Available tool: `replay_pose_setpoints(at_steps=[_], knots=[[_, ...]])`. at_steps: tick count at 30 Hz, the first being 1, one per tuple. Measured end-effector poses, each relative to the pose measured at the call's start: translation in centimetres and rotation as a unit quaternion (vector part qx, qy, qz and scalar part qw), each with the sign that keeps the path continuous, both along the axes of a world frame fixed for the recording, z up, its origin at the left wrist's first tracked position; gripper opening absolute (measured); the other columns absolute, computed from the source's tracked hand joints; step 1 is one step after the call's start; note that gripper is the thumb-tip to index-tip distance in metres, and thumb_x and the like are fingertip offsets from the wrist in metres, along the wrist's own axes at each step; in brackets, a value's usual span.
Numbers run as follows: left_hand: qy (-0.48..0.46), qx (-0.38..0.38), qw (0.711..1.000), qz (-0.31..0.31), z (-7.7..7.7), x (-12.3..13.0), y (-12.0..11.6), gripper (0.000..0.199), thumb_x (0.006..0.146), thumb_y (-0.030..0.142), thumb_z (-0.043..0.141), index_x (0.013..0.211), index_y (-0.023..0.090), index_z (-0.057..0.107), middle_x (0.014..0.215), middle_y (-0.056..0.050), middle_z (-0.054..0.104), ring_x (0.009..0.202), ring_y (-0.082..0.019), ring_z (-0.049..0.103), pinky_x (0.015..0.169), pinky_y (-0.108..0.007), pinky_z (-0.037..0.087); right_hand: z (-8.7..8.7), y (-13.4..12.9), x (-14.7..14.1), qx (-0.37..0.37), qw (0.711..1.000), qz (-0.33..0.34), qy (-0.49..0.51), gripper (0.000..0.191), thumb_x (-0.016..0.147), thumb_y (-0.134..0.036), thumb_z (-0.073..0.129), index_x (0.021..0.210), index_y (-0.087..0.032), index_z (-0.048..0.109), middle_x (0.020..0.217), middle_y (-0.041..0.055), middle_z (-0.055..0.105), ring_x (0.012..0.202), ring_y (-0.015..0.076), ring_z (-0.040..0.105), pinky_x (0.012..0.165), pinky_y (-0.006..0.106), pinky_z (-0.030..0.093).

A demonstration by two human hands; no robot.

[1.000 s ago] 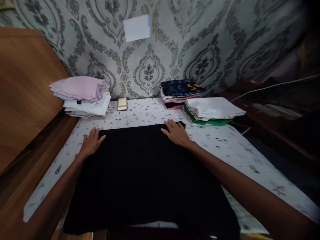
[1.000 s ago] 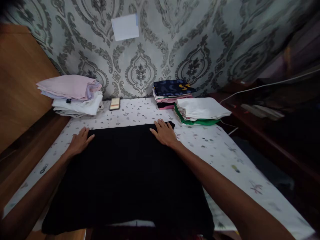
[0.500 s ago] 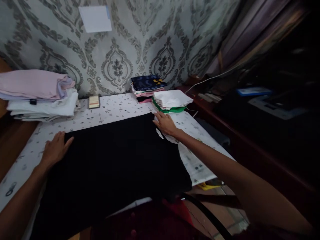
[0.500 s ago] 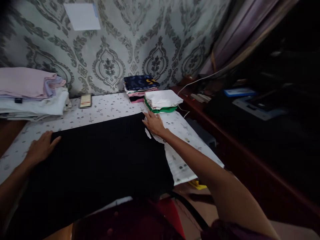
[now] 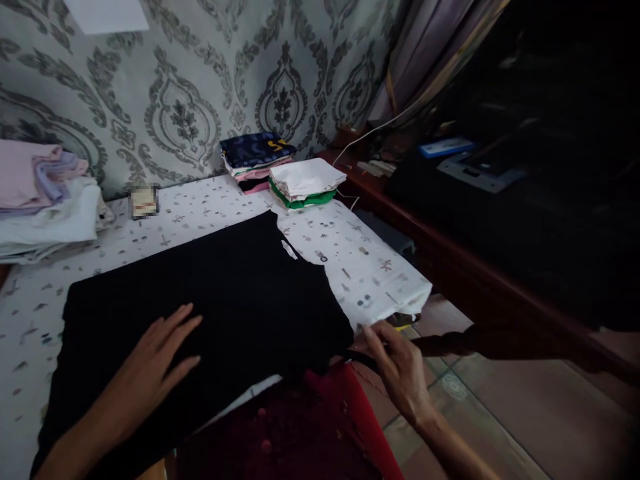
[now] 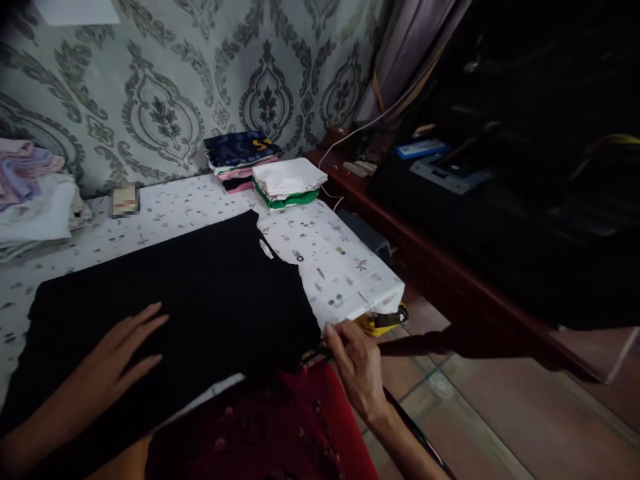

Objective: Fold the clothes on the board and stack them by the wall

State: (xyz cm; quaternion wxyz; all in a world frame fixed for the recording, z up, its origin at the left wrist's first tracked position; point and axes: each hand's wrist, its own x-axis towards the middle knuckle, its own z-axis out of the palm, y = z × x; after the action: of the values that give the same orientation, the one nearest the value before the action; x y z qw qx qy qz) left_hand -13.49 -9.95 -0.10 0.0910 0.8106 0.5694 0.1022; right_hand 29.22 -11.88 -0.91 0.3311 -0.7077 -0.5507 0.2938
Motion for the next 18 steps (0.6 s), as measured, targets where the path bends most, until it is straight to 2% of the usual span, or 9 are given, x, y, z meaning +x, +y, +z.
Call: replay_pose_setpoints(at_steps=[2,5,7,9,12,15,18], knots=[[0.013,0.004,0.999,-0.04,-0.3,0.5,-1.9,0.061,0.09,0.051,0.053,0.149,0.04,0.044,0.159,-0.001,0.041,0.142,-0.032,0.045,0.112,-0.053,0.044,-1.4,-1.9,-0.5,-0.047,0.993,-0.018,0.107,0.05,0.082,-0.075,0.051,0.082,-0.026,0.063,0.087,0.0104,0.069,0.088,0.03,0.064,0.08,0.041,0.053],[0.028,0.016,0.996,-0.089,-0.3,-0.1,-4.0,0.073,0.087,0.054,0.059,0.153,0.043,0.034,0.158,-0.004,0.041,0.139,-0.033,0.049,0.106,-0.053,0.05,-2.7,-2.3,-1.2,-0.099,0.956,0.026,0.273,0.058,0.07,-0.069,0.072,0.108,-0.026,0.067,0.115,0.0111,0.07,0.109,0.0319,0.063,0.095,0.042,0.051],[0.043,0.02,0.993,-0.109,-0.2,-0.9,-4.9,0.078,0.085,0.056,0.062,0.154,0.045,0.029,0.157,-0.004,0.042,0.137,-0.033,0.051,0.105,-0.054,0.051,-3.0,-2.0,-1.4,-0.133,0.924,0.077,0.35,0.055,0.071,-0.063,0.076,0.111,-0.025,0.068,0.117,0.0097,0.07,0.11,0.0304,0.063,0.098,0.043,0.049],[0.059,0.026,0.992,-0.111,-0.3,-1.8,-5.8,0.08,0.084,0.056,0.063,0.155,0.046,0.027,0.157,-0.003,0.043,0.136,-0.033,0.052,0.104,-0.054,0.051,-2.9,-1.7,-1.4,-0.175,0.899,0.113,0.385,0.047,0.072,-0.06,0.077,0.1,-0.023,0.073,0.106,0.0082,0.072,0.101,0.0289,0.065,0.094,0.043,0.049],[0.086,0.027,0.991,-0.101,-1.4,-3.5,-7.1,0.084,0.082,0.057,0.064,0.155,0.044,0.026,0.157,-0.004,0.041,0.136,-0.034,0.051,0.102,-0.054,0.052,-2.0,-1.4,-0.7,-0.239,0.876,0.165,0.384,0.041,0.071,-0.061,0.077,0.081,-0.021,0.076,0.086,0.006,0.073,0.089,0.0276,0.067,0.086,0.042,0.052],[0.115,0.025,0.99,-0.083,-2.9,-5.2,-8.6,0.085,0.079,0.061,0.063,0.154,0.044,0.028,0.157,-0.005,0.041,0.136,-0.037,0.05,0.097,-0.055,0.053,0.2,-1.2,0.1,-0.278,0.857,0.214,0.377,0.035,0.07,-0.058,0.078,0.071,-0.024,0.075,0.074,0.0047,0.07,0.084,0.0274,0.068,0.08,0.04,0.054],[0.134,0.002,0.99,-0.037,-3.9,-6.8,-9.7,0.077,0.081,0.059,0.059,0.152,0.042,0.036,0.155,-0.005,0.044,0.136,-0.037,0.05,0.095,-0.053,0.054,3.1,0.2,0.1,-0.295,0.835,0.181,0.427,0.029,0.071,-0.047,0.083,0.078,-0.021,0.074,0.076,0.0041,0.072,0.078,0.0228,0.07,0.076,0.034,0.057]])
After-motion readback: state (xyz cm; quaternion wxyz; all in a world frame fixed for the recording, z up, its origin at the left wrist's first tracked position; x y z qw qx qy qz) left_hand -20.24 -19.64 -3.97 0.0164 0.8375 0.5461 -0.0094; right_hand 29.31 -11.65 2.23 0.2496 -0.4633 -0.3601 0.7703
